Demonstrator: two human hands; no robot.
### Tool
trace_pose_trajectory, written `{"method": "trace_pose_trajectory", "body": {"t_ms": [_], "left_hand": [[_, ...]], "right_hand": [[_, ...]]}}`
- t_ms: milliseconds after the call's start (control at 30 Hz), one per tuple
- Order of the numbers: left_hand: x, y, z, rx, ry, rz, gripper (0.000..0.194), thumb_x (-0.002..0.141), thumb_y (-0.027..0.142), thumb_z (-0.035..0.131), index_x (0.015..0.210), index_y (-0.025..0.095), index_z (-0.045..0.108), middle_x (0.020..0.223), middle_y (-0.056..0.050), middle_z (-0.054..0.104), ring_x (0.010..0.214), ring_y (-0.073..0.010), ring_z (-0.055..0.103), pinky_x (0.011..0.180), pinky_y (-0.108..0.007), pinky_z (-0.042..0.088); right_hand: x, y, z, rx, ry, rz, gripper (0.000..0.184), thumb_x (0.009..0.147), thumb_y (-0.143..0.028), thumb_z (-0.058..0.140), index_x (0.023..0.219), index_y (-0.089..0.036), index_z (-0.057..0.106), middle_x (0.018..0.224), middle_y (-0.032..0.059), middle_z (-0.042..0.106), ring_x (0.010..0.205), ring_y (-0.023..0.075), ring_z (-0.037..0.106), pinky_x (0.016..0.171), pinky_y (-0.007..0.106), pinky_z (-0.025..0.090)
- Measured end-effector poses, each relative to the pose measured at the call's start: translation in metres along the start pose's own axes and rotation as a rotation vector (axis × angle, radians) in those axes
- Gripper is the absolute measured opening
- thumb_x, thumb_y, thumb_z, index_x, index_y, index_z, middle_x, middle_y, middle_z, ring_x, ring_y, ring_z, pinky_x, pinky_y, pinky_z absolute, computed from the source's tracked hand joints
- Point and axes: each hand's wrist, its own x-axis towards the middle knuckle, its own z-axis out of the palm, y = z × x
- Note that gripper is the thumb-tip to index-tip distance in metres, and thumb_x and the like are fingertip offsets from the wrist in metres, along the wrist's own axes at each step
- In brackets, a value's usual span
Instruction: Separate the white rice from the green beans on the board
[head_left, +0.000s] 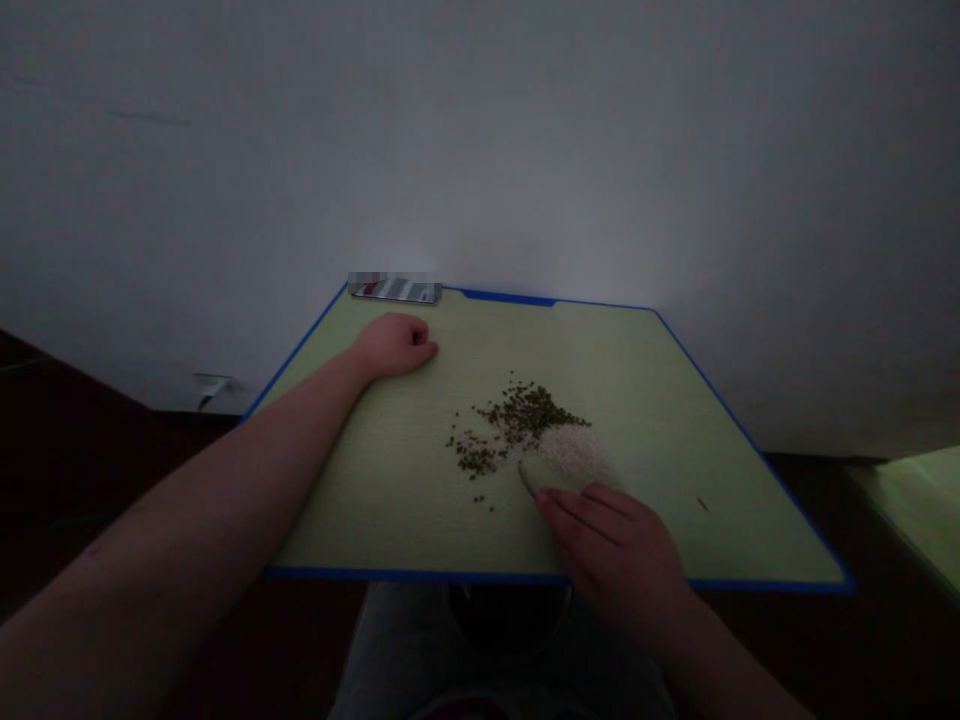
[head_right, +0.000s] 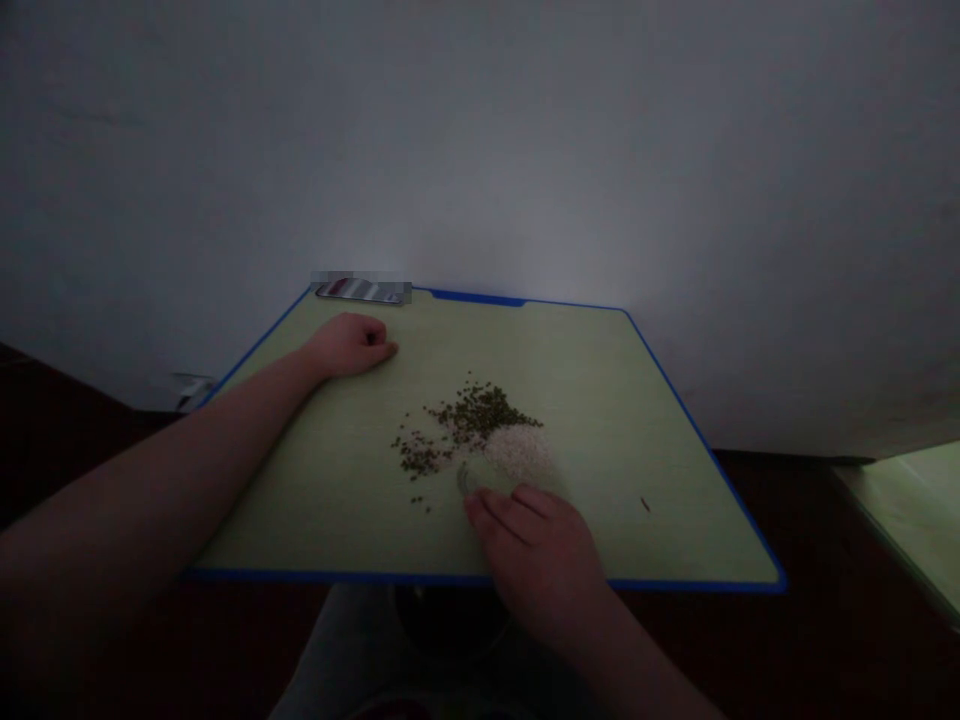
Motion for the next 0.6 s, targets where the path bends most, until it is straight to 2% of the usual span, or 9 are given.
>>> {"method": "trace_pose_trajectory", "body": {"t_ms": [367, 600], "left_hand": [[-0.0007, 0.001, -0.0016, 0.005, -0.006, 0.002, 0.028, 0.075, 0.046, 0.054, 0.061, 0.021, 0.055, 0.056, -0.001, 0.052, 0.057, -0.0156, 0.045, 0.056, -0.031, 0.031], [-0.0001, 0.0006, -0.0005, 0.011, -0.013, -0.005, 0.028, 0.075, 0.046, 0.054, 0.061, 0.022, 0.053, 0.057, -0.002, 0.052, 0.057, -0.0157, 0.044, 0.056, -0.032, 0.03]], "right_hand": [[0.0019, 0.0044, -0.0013, -0.019, 0.012, 0.046, 0.029, 0.09, -0.007, 0.051, 0.107, -0.012, 0.073, 0.094, 0.0095, 0.079, 0.073, 0.0199, 0.07, 0.068, 0.034, 0.062], [0.0061, 0.0091, -0.0008, 0.058, 0.027, 0.055, 0.032, 0.09, -0.008, 0.052, 0.113, -0.015, 0.073, 0.094, 0.0094, 0.079, 0.074, 0.0186, 0.07, 0.07, 0.033, 0.061]]}}
